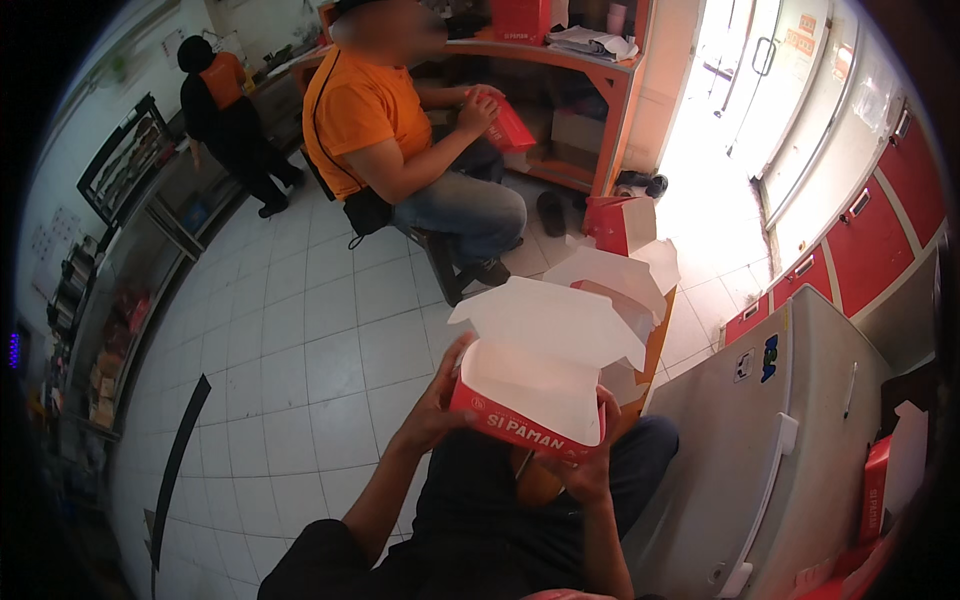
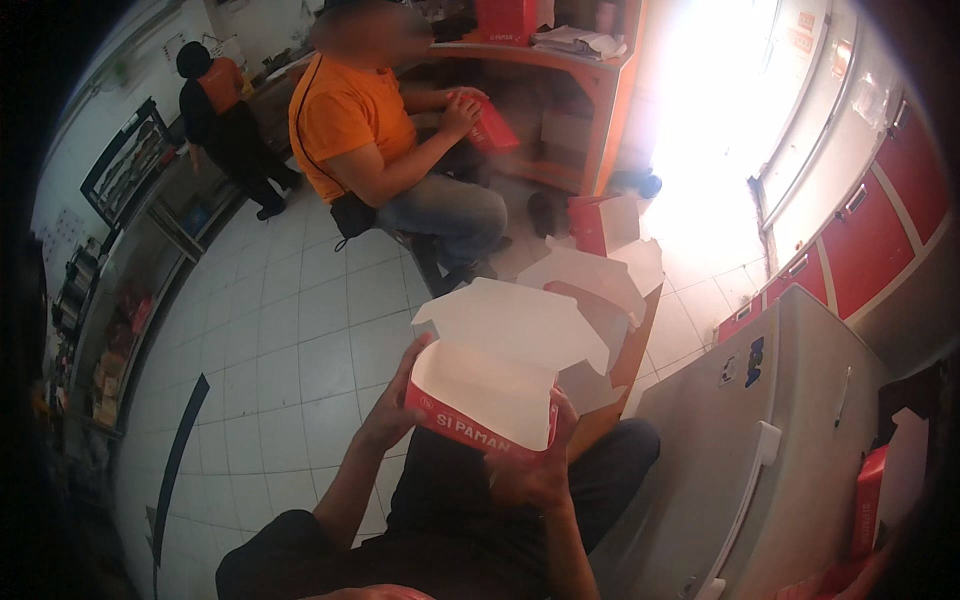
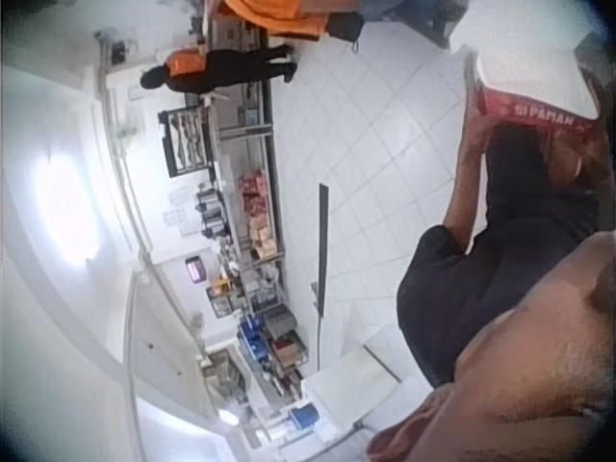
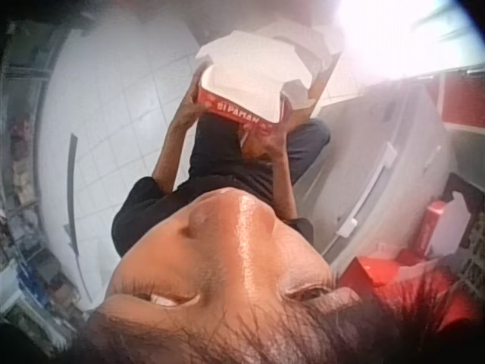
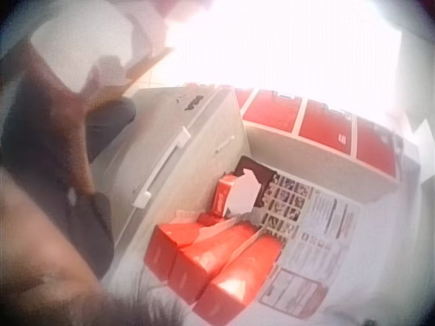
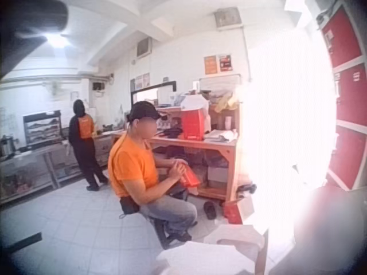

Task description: The person folds flat red-and-white cardboard boxes into assembled containers by hand, then stacks the finished boxes into a growing pile on their lap.

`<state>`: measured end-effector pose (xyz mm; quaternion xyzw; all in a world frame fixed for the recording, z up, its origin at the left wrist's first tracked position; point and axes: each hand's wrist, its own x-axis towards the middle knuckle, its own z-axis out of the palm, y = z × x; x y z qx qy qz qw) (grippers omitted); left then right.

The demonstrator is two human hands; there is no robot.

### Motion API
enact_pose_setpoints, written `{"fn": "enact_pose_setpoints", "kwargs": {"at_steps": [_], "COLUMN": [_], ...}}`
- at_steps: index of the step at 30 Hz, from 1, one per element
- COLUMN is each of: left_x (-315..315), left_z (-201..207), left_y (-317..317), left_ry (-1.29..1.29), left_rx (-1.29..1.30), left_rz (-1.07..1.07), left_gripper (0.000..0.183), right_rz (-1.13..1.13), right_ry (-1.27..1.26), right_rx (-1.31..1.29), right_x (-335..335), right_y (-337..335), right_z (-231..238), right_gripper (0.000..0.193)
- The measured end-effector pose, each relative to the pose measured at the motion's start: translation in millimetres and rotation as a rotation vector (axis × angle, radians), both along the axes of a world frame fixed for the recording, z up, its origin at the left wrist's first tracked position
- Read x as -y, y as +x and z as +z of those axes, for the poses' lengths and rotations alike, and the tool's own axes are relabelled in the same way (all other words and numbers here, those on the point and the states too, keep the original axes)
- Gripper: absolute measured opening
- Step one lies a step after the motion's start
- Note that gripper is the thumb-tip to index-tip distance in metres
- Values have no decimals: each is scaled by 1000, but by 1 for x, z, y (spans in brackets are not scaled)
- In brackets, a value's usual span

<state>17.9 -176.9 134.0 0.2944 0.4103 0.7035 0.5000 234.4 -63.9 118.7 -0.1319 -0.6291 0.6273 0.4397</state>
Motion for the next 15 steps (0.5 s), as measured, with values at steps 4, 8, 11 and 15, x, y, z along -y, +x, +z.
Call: {"fn": "enact_pose_setpoints", "kwargs": {"at_steps": [4,8,11,15], "left_x": [16,26,32,39], "left_z": [-4,-3,-18,-21], "left_y": [-12,-13,-19,-12], "left_ry": [2,-54,49,-131], "left_rx": [-621,-674,-683,-851], "left_rz": [-63,-238,-241,-340], "left_gripper": [112,104,95,99], "right_rz": [181,220,221,277], "right_ry": [-148,-95,18,125], "right_rx": [85,253,373,464], "right_x": [-11,-18,-11,-4], "right_y": [15,30,29,31], "right_z": [-1,-17,-28,-28], "right_gripper": [111,103,102,98]}}
